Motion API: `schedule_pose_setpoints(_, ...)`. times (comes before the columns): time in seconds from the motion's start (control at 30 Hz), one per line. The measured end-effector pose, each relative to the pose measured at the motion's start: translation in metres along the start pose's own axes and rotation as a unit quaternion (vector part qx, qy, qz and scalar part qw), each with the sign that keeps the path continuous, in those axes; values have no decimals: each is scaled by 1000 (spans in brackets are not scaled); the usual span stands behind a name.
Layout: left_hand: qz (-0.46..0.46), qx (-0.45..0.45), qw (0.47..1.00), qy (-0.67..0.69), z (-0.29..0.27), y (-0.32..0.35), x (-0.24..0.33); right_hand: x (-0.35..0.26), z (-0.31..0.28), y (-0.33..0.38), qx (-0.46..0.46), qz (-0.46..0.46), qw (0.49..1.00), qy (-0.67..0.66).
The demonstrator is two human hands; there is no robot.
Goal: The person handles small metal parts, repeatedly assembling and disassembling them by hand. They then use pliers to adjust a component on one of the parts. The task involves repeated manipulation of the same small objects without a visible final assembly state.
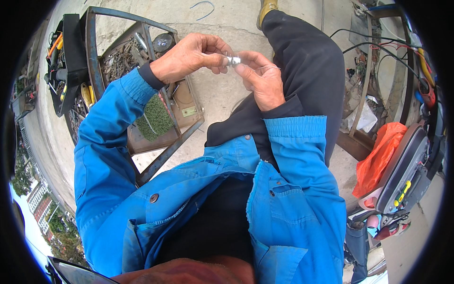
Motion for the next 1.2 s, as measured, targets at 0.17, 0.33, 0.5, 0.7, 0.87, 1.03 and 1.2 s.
schedule_pose_setpoints(0.17,-7,3,1000,-2,1,0,0,2,0,-1,-5,8,1000,-15)
schedule_pose_setpoints(0.33,-4,6,1000,-2,1,2,1,2,1,-2,-7,5,1000,-18)
schedule_pose_setpoints(0.5,-7,1,1000,8,-1,1,0,2,1,-1,-3,1,1000,-9)
schedule_pose_setpoints(0.7,-13,-3,1000,16,0,0,-4,2,1,0,1,-11,1000,-2)
schedule_pose_setpoints(0.87,-16,-6,1000,15,1,0,-4,1,0,0,4,-6,1000,-6)
schedule_pose_setpoints(1.03,-10,-10,1000,14,0,0,-4,1,0,1,5,-6,1000,-1)
schedule_pose_setpoints(1.2,-11,-6,1000,14,1,0,-4,1,0,0,8,-8,1000,-2)
Point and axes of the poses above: each hand's wrist, its own y-axis away from the middle knuckle, its own z-axis out of the palm, x = y × z, the point moved 4 cm from there along -y, towards the middle knuckle, and after that the axes turned 13 degrees about x, right-handed, at the moved point
